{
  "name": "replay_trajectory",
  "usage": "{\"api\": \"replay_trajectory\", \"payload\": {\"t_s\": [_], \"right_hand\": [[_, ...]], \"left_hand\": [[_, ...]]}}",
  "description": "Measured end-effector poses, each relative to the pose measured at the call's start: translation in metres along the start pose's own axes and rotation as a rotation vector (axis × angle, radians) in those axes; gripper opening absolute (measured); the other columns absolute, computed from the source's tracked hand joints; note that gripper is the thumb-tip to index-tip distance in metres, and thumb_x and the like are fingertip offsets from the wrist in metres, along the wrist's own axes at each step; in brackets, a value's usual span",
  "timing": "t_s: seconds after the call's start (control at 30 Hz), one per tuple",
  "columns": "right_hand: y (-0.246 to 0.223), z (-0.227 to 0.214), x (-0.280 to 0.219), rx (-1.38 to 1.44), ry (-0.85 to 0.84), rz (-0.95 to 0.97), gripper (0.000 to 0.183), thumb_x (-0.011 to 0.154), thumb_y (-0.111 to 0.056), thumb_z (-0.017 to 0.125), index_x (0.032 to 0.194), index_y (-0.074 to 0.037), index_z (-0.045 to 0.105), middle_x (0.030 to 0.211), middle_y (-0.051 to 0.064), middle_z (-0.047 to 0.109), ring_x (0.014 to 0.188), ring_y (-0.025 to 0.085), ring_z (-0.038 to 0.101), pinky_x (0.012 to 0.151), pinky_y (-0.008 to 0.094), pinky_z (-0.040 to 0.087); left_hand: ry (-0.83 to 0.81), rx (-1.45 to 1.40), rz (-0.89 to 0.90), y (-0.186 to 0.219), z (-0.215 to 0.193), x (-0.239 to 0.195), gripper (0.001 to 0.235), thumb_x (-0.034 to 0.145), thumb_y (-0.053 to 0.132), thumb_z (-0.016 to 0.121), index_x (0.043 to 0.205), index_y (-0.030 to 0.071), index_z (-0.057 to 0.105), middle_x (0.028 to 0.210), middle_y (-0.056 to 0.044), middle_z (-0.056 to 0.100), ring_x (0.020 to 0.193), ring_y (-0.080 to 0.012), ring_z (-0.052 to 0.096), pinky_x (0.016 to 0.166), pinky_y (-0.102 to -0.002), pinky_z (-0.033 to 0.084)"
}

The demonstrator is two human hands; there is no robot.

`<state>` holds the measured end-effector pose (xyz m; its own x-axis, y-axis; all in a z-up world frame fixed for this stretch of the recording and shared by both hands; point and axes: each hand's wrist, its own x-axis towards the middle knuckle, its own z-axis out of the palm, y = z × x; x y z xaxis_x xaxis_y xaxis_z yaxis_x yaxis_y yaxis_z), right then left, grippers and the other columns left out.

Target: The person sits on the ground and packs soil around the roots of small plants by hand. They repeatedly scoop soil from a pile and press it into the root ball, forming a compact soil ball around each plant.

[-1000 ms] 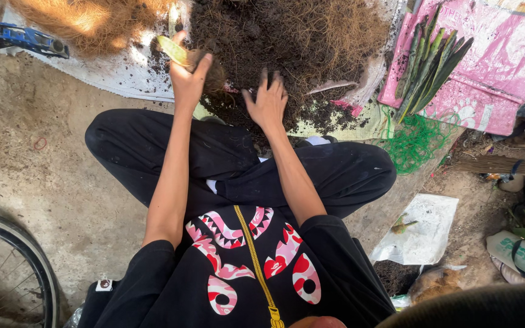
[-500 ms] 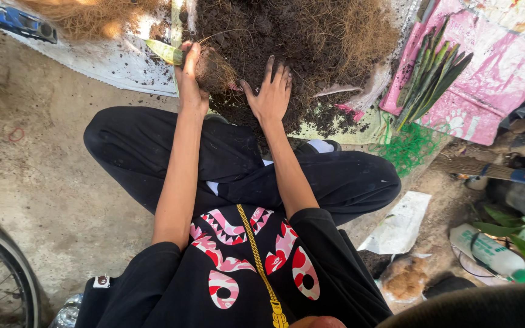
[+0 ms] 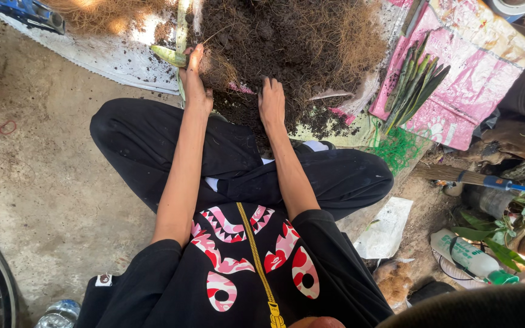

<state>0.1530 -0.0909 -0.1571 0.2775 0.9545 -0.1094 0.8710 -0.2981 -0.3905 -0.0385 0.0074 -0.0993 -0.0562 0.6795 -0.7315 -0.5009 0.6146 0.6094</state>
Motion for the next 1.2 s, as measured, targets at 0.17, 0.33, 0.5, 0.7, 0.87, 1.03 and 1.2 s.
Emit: {"api": "replay_trajectory", "payload": {"t_s": [0.17, 0.33, 0.5, 0.7, 0.87, 1.03, 1.2], "right_hand": [[0.013, -0.014, 0.019, 0.457, -0.032, 0.293, 0.024, 0.097, -0.013, 0.065, 0.120, -0.008, 0.071, 0.107, 0.010, 0.076, 0.080, 0.020, 0.075, 0.069, 0.035, 0.063], [0.013, -0.047, 0.023, 0.854, 0.109, 0.285, 0.043, 0.085, -0.020, 0.080, 0.123, -0.008, 0.066, 0.109, 0.010, 0.075, 0.092, 0.020, 0.074, 0.086, 0.039, 0.060], [0.002, -0.065, 0.031, 0.790, 0.160, 0.192, 0.035, 0.092, -0.026, 0.077, 0.121, -0.007, 0.072, 0.120, 0.011, 0.075, 0.116, 0.024, 0.067, 0.108, 0.047, 0.045], [-0.012, -0.076, 0.034, 0.743, 0.050, 0.152, 0.030, 0.102, -0.021, 0.061, 0.128, -0.012, 0.072, 0.114, 0.008, 0.079, 0.107, 0.020, 0.072, 0.105, 0.043, 0.049], [-0.021, -0.072, 0.039, 0.505, 0.050, 0.113, 0.039, 0.087, -0.010, 0.074, 0.126, -0.010, 0.070, 0.109, 0.009, 0.074, 0.099, 0.019, 0.072, 0.092, 0.037, 0.058], [-0.031, -0.044, 0.029, 0.100, -0.092, 0.053, 0.047, 0.093, -0.017, 0.074, 0.134, -0.001, 0.058, 0.121, 0.018, 0.065, 0.105, 0.029, 0.065, 0.090, 0.041, 0.060], [-0.035, -0.022, 0.007, -0.161, -0.009, -0.088, 0.033, 0.092, -0.008, 0.070, 0.123, 0.002, 0.066, 0.110, 0.020, 0.070, 0.097, 0.032, 0.068, 0.078, 0.043, 0.064]], "left_hand": [[0.075, 0.106, -0.036, -0.004, -0.004, 0.006, 0.105, 0.067, 0.057, 0.081, 0.152, 0.020, 0.032, 0.160, -0.013, 0.032, 0.138, -0.0299, 0.035, 0.078, -0.044, 0.036], [0.029, 0.103, -0.031, -0.008, -0.005, 0.011, 0.121, 0.065, 0.062, 0.084, 0.154, 0.005, 0.026, 0.157, -0.020, 0.039, 0.132, -0.0301, 0.054, 0.044, -0.023, 0.031], [-0.056, -0.014, -0.030, -0.007, -0.005, 0.011, 0.129, 0.060, 0.069, 0.084, 0.158, 0.010, 0.023, 0.159, -0.020, 0.036, 0.141, -0.0358, 0.044, 0.084, -0.046, 0.040], [-0.140, 0.025, -0.085, -0.004, 0.000, -0.004, 0.133, 0.056, 0.069, 0.083, 0.160, 0.016, 0.019, 0.163, -0.019, 0.017, 0.149, -0.0438, 0.019, 0.115, -0.074, 0.015], [-0.139, 0.091, -0.114, 0.000, 0.008, -0.012, 0.133, 0.060, 0.058, 0.085, 0.160, 0.016, 0.009, 0.163, -0.021, 0.015, 0.150, -0.0448, 0.014, 0.115, -0.075, 0.007], [-0.157, 0.236, -0.043, -0.004, 0.011, -0.013, 0.121, 0.061, 0.044, 0.080, 0.160, 0.009, 0.020, 0.160, -0.024, 0.027, 0.147, -0.0439, 0.020, 0.111, -0.077, 0.010], [-0.307, 0.074, 0.087, -0.010, 0.008, -0.012, 0.122, 0.061, 0.039, 0.087, 0.154, -0.004, 0.021, 0.148, -0.034, 0.044, 0.141, -0.0450, 0.046, 0.119, -0.063, 0.037]]}}
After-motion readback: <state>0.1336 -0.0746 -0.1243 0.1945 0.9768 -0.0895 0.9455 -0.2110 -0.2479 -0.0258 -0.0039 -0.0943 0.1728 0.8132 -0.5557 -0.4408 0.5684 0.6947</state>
